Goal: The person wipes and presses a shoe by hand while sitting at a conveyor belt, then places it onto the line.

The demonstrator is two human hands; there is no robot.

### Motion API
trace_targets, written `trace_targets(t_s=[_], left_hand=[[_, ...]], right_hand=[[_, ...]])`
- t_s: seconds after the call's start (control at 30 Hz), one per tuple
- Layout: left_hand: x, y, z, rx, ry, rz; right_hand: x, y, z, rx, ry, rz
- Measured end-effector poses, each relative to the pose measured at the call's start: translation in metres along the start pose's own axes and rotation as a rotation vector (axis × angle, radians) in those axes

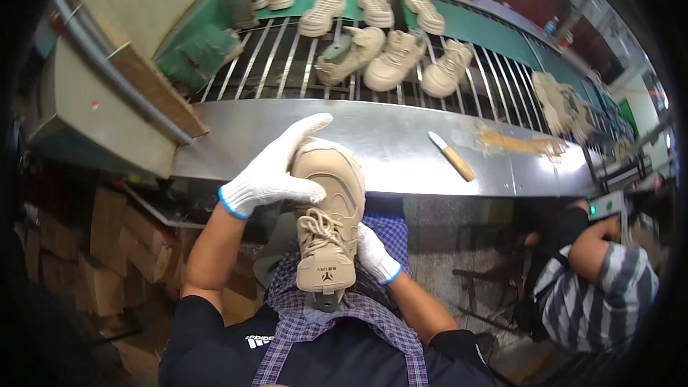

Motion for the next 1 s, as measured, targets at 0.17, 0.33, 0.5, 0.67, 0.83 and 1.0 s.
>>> trace_targets(t_s=[0.17,0.33,0.5,0.67,0.83,1.0], left_hand=[[-0.027,-0.024,0.015,0.037,-0.363,-0.131],[-0.011,-0.017,0.013,0.071,-0.203,-0.120],[0.005,-0.004,-0.033,0.034,0.195,0.093],[0.001,-0.011,-0.052,0.034,0.320,0.001],[-0.008,-0.015,-0.054,0.007,0.273,-0.015],[-0.018,-0.017,-0.055,0.015,0.137,0.024]], right_hand=[[-0.010,0.019,-0.030,0.240,0.226,-0.067],[-0.031,0.021,-0.072,0.380,0.691,0.011],[-0.017,0.007,-0.123,0.137,0.991,0.054],[-0.063,-0.012,-0.204,0.445,0.998,0.087],[-0.070,-0.006,-0.221,0.564,1.250,0.030],[-0.074,-0.004,-0.249,0.488,1.482,-0.175]])
Point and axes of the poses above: each hand's wrist, its own y-axis away from the middle knuckle, its own x-axis out of the back of the hand, z = x × y, the point moved 6 cm from there along -y, towards the middle knuckle, and after that the axes turned 14 degrees about y, right-handed, at the moved point
